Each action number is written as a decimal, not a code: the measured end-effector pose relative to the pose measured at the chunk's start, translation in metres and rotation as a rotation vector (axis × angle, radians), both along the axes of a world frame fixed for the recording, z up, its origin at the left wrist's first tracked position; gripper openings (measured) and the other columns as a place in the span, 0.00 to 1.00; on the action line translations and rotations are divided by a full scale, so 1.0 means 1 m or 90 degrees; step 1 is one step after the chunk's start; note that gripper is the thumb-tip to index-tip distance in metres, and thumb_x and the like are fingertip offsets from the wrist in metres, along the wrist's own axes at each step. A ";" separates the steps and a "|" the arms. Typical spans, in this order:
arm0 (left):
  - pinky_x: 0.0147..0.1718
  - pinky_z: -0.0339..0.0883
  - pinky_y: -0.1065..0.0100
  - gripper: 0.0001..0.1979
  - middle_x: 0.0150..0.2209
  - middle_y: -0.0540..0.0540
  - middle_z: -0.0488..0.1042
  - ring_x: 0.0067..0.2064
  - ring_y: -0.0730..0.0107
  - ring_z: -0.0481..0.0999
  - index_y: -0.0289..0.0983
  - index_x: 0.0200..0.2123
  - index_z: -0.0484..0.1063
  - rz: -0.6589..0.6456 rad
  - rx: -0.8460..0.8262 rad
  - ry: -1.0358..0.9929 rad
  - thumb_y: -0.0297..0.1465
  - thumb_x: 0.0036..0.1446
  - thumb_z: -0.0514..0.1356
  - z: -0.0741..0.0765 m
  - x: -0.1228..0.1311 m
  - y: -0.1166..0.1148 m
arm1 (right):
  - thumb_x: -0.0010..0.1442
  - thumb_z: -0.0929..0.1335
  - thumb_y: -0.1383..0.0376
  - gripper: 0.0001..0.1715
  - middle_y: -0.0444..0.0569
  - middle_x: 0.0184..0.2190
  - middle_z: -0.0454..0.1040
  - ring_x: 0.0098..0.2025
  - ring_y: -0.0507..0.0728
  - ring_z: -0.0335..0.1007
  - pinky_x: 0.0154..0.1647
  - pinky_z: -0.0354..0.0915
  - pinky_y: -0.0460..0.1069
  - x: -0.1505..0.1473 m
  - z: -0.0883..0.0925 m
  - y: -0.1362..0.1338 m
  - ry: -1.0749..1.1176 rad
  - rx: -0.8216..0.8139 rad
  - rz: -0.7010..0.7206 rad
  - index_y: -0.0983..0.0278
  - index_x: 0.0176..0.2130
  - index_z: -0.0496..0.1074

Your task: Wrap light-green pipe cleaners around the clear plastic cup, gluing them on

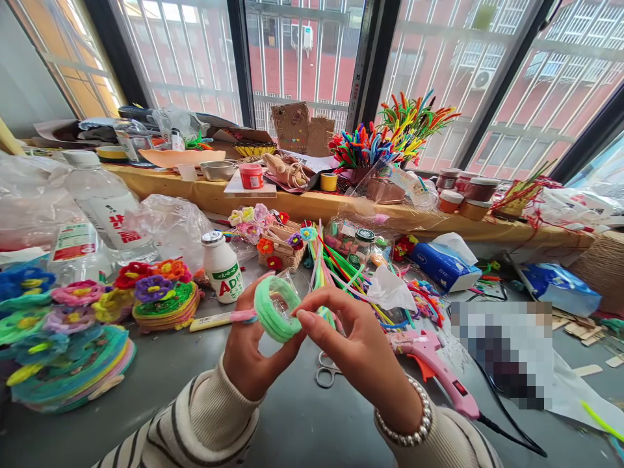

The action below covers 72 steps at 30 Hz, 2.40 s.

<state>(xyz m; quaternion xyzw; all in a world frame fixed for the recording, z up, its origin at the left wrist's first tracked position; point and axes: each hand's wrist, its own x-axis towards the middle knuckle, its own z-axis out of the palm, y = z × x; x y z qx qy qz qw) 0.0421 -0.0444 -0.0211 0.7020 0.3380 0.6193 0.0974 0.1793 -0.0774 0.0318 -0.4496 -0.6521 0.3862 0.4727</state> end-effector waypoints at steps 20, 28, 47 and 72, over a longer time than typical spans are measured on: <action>0.43 0.63 0.53 0.31 0.45 0.38 0.62 0.47 0.57 0.63 0.34 0.48 0.55 -0.015 0.089 0.079 0.29 0.39 0.61 -0.002 0.001 -0.004 | 0.53 0.65 0.66 0.05 0.49 0.36 0.71 0.40 0.56 0.66 0.44 0.59 0.51 -0.002 0.004 -0.004 -0.042 0.068 0.086 0.62 0.33 0.71; 0.43 0.63 0.52 0.30 0.45 0.38 0.62 0.47 0.55 0.64 0.35 0.48 0.55 -0.008 0.090 0.087 0.28 0.39 0.60 0.000 0.002 -0.005 | 0.53 0.65 0.65 0.05 0.48 0.34 0.71 0.38 0.55 0.66 0.42 0.60 0.51 -0.002 0.003 -0.003 -0.041 0.064 0.079 0.62 0.30 0.71; 0.41 0.64 0.52 0.30 0.45 0.38 0.62 0.46 0.56 0.63 0.36 0.49 0.55 -0.005 0.122 0.110 0.30 0.40 0.60 -0.002 0.001 -0.002 | 0.54 0.65 0.66 0.05 0.46 0.30 0.68 0.35 0.53 0.64 0.41 0.60 0.49 -0.004 0.004 -0.005 -0.051 0.088 0.079 0.62 0.27 0.69; 0.40 0.65 0.55 0.27 0.45 0.39 0.61 0.45 0.58 0.64 0.37 0.47 0.58 -0.006 0.147 0.123 0.28 0.40 0.60 0.001 0.002 -0.003 | 0.53 0.65 0.70 0.06 0.43 0.29 0.66 0.34 0.50 0.62 0.39 0.58 0.45 -0.006 0.006 -0.008 -0.046 0.080 0.074 0.64 0.25 0.66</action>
